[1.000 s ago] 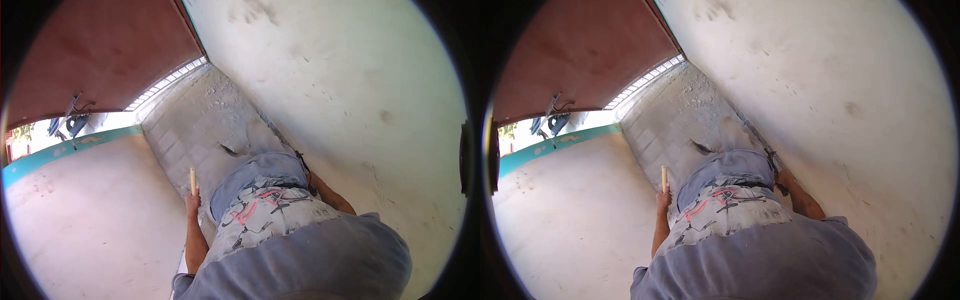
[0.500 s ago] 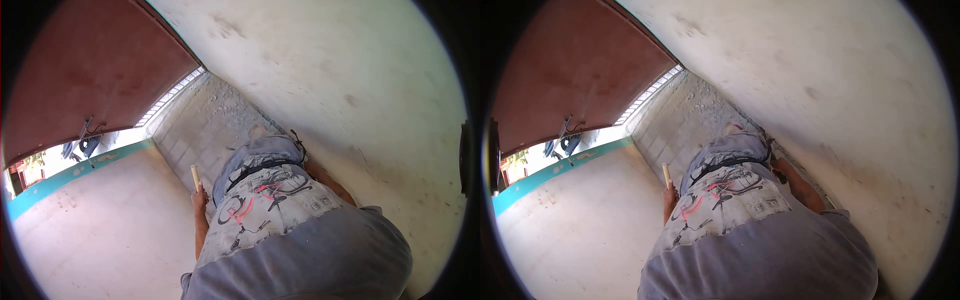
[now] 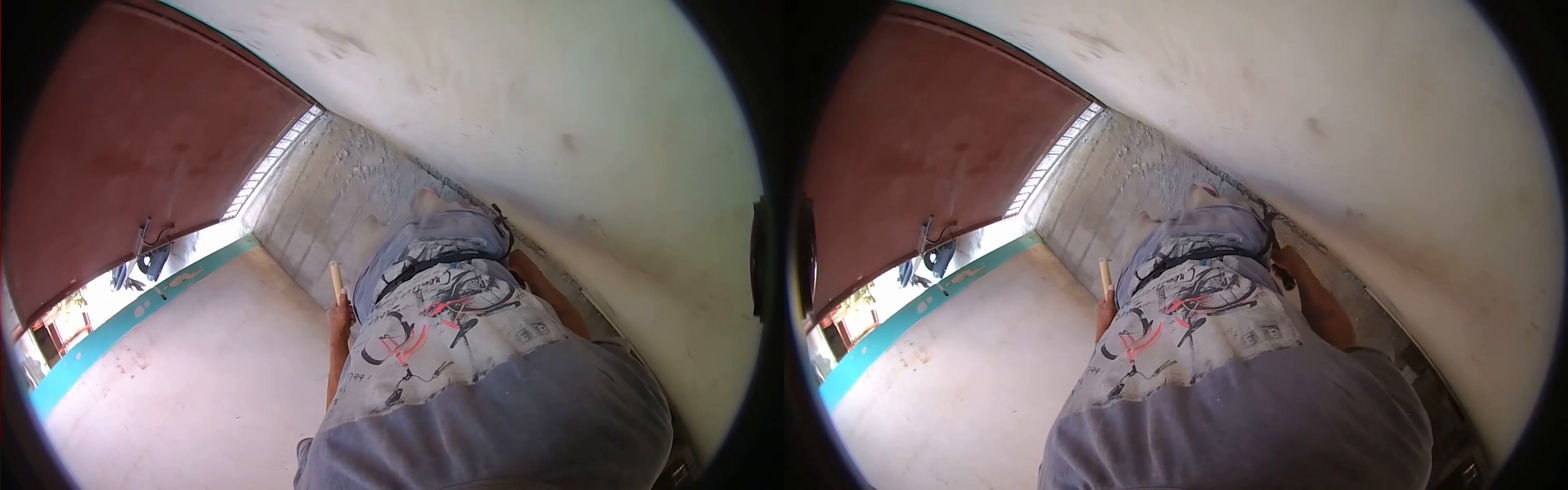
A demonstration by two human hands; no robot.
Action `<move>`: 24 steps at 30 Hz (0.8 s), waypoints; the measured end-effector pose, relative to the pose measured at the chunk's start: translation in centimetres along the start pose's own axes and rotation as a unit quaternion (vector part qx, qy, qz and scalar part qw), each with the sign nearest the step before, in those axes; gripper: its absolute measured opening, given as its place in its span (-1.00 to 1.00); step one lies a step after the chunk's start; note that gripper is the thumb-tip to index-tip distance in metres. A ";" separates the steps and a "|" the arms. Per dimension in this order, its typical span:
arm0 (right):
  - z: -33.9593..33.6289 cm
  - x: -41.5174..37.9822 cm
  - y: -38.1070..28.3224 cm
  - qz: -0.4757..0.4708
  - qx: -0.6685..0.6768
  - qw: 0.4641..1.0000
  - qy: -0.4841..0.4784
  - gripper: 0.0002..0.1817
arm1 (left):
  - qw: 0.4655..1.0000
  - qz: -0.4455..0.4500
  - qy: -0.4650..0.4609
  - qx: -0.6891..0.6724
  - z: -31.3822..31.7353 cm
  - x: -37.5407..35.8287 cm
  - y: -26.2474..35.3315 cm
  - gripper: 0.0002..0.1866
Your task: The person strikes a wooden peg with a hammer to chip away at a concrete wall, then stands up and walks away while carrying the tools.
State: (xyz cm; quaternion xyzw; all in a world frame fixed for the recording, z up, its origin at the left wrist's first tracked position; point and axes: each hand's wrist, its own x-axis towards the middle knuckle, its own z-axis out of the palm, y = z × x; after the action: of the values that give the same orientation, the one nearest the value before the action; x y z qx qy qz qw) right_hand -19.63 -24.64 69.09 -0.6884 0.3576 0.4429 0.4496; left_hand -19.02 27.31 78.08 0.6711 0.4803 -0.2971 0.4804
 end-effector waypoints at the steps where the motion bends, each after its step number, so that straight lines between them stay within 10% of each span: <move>1: 0.3 0.6 1.8 -0.052 -0.024 0.998 -0.006 -0.62 | 1.000 0.013 -0.010 0.020 -0.3 0.4 -0.6 -0.46; 7: 6.8 -1.9 0.2 -0.007 0.015 0.995 0.099 -0.65 | 0.973 0.188 -0.067 0.117 -2.5 8.6 -1.4 -0.40; 12: 17.7 11.3 21.5 -0.159 -0.264 0.948 0.082 -0.72 | 0.996 0.002 -0.084 0.024 -8.7 12.3 -0.1 -0.49; 24: 28.2 -1.1 11.1 0.162 -0.047 0.980 0.101 -0.70 | 0.979 0.060 -0.115 0.158 -12.9 18.7 7.5 -0.50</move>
State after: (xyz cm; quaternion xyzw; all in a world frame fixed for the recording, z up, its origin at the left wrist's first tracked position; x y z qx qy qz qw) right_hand -38.00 -1.90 61.06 -0.6828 0.4869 0.4542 0.3006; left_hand -6.11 45.41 69.33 0.7278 0.3276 -0.4146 0.4371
